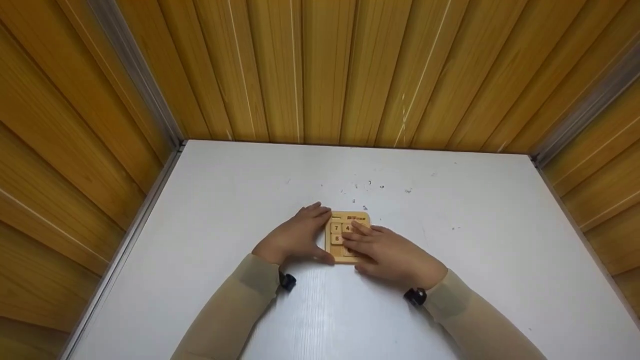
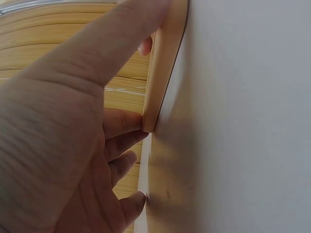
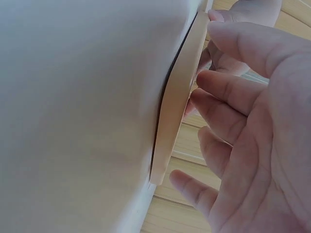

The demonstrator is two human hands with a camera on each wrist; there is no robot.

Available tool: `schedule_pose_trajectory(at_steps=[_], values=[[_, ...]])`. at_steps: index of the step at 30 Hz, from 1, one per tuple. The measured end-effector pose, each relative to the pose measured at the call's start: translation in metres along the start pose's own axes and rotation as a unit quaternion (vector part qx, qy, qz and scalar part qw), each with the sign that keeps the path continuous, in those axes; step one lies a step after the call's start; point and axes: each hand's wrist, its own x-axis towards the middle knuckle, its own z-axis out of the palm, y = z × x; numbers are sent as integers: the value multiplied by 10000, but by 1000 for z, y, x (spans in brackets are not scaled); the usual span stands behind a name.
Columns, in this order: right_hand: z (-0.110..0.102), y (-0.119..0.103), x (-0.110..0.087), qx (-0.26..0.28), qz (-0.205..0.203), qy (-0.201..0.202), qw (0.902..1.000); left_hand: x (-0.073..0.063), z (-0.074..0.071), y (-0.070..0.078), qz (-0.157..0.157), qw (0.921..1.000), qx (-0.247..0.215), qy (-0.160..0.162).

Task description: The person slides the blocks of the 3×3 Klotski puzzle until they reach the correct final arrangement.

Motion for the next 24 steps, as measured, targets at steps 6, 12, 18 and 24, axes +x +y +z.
schedule_pose_trajectory(at_steps=[6,12,18,24], values=[[1,1,-14,-24,42,-37,10000,1,1,0,-43,10000,-18,3],[2,-3,-22,-73,68,-75,9999,1,1,1,-152,9999,-1,-6],[2,-7,-27,-64,171,-156,9997,1,1,3,-171,9998,52,-18],[4,-9,-29,-98,118,-71,9999,1,1,3,-114,9999,69,-28]])
